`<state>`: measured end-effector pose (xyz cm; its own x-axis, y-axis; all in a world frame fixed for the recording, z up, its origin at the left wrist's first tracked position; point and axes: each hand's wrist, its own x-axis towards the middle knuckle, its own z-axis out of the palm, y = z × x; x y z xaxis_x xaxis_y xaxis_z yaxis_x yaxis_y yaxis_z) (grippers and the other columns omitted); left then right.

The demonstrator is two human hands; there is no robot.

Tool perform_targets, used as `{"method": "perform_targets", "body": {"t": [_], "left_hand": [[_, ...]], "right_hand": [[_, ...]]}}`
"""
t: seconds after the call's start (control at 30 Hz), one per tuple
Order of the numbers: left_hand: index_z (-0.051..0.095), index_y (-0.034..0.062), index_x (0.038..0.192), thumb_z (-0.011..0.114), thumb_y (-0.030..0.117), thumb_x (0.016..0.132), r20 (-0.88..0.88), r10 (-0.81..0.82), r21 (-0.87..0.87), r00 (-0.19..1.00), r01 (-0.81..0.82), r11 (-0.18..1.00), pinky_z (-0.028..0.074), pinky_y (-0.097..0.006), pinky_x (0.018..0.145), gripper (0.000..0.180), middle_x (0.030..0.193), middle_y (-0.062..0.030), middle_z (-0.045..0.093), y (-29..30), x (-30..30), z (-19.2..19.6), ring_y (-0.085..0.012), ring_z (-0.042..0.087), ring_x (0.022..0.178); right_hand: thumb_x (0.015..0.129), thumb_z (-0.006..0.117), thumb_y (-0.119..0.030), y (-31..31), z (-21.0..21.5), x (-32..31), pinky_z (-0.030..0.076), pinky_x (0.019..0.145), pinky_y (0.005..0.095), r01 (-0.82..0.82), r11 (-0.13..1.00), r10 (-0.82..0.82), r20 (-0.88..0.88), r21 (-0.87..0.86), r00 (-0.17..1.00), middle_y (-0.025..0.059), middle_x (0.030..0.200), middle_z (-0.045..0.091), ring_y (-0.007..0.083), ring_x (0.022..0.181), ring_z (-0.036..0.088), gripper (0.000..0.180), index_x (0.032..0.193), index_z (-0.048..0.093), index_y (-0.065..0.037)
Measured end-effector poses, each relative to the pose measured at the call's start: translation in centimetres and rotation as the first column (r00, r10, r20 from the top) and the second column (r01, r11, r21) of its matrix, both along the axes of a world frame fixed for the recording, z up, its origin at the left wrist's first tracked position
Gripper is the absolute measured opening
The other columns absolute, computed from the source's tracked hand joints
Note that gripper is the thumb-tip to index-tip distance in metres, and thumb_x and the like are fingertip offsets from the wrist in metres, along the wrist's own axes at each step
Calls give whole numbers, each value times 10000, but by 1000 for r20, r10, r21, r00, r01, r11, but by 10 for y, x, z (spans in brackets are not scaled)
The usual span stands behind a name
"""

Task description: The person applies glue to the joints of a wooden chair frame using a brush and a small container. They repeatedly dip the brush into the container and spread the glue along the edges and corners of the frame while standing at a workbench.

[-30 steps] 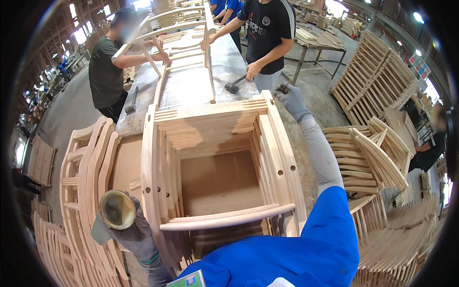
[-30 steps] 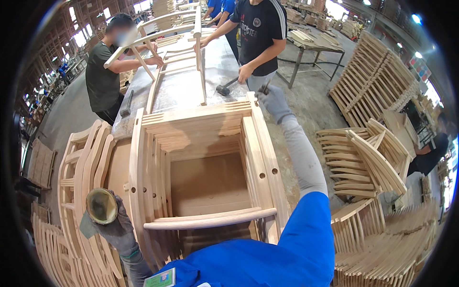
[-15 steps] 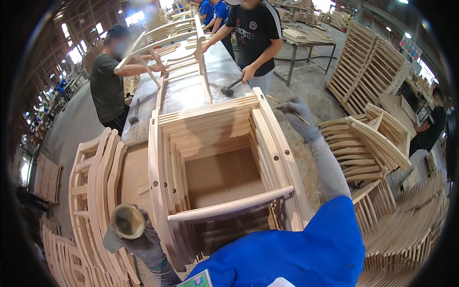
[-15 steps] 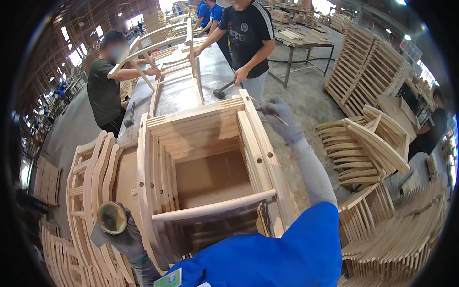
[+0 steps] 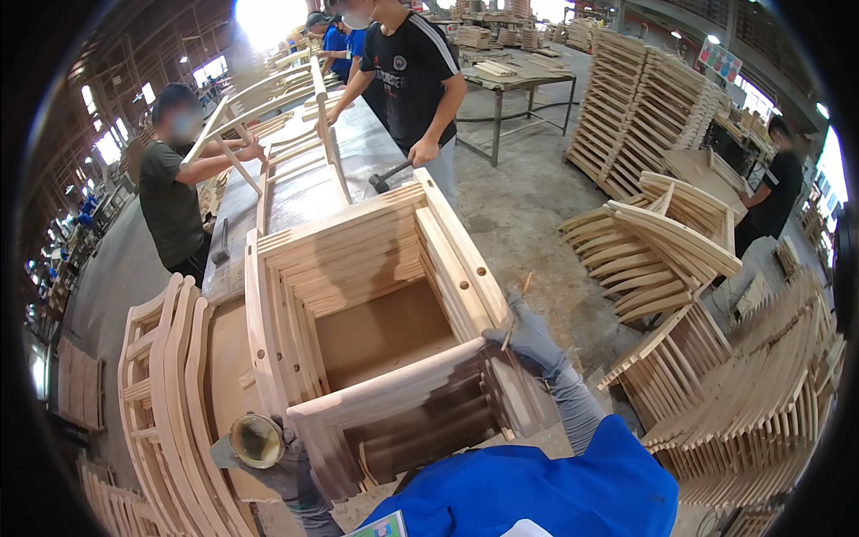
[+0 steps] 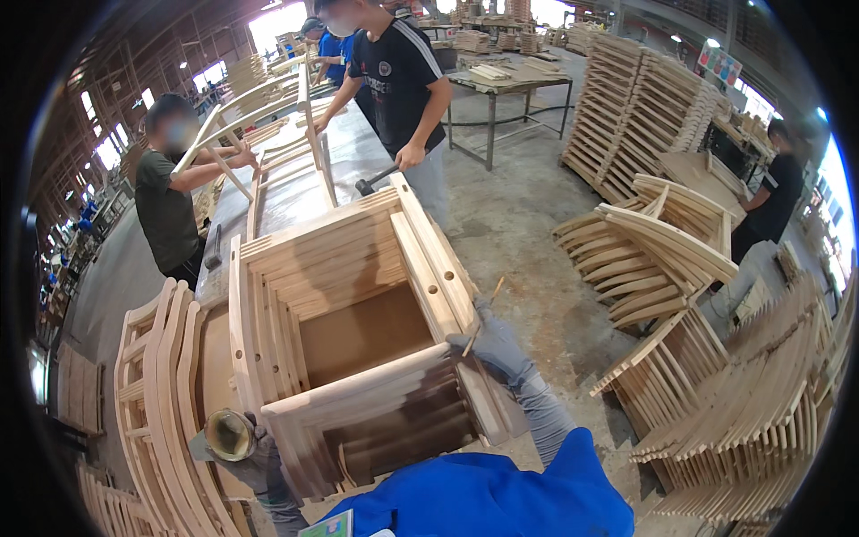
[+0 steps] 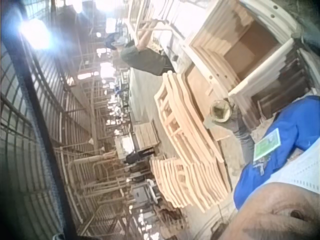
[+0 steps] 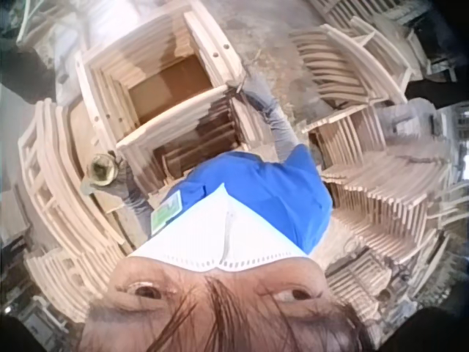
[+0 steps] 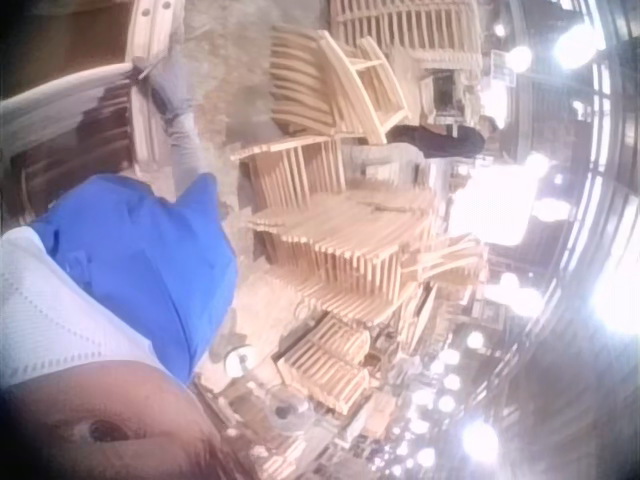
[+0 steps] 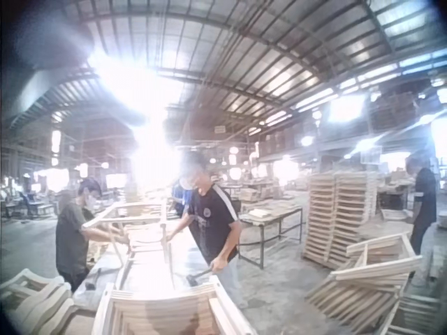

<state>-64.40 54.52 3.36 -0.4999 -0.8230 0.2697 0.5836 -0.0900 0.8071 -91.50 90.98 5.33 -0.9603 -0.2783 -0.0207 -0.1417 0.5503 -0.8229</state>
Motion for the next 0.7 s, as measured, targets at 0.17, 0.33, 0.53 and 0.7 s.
{"method": "perform_targets", "body": {"t": [0.17, 0.33, 0.53, 0.7], "left_hand": [[349, 169, 1347, 611, 208, 811, -251, -218, 221, 943, 275, 936, 495, -389, 876, 598, 1274, -149, 458, -23, 10, -25, -270, 537, 1045], [477, 129, 1287, 512, 546, 869, -452, -309, 354, 837, 486, 799, 499, -383, 782, 591, 1202, -201, 508, 3, -6, -3, -279, 552, 912], [524, 182, 1247, 456, 540, 895, -427, -343, 240, 837, 471, 849, 487, -445, 846, 507, 1218, -49, 567, -3, 12, -5, -291, 545, 1071], [541, 166, 1228, 460, 610, 856, -423, -250, 349, 871, 411, 842, 477, -392, 791, 585, 1155, -161, 578, 6, 2, 4, -291, 540, 1023]], "right_hand": [[712, 728, -438, 6, -12, 4, 426, 934, 364, -32, 999, 31, -43, -29, 999, 316, 1204, 514, 378, 1125, 536, 963, 1392, 255, 53], [714, 738, -419, 15, -22, 0, 437, 908, 350, -26, 988, 27, 1, -154, 1000, 306, 1196, 520, 369, 1101, 547, 944, 1381, 272, 60], [748, 750, -197, -9, -13, 14, 479, 783, 275, -3, 889, 68, 124, -458, 990, 158, 1102, 587, 207, 932, 585, 780, 1371, 331, 16], [756, 731, -98, 2, -11, 19, 479, 713, 252, 37, 836, 85, 197, -548, 977, 87, 1105, 582, 120, 880, 565, 668, 1333, 404, -20]]}}
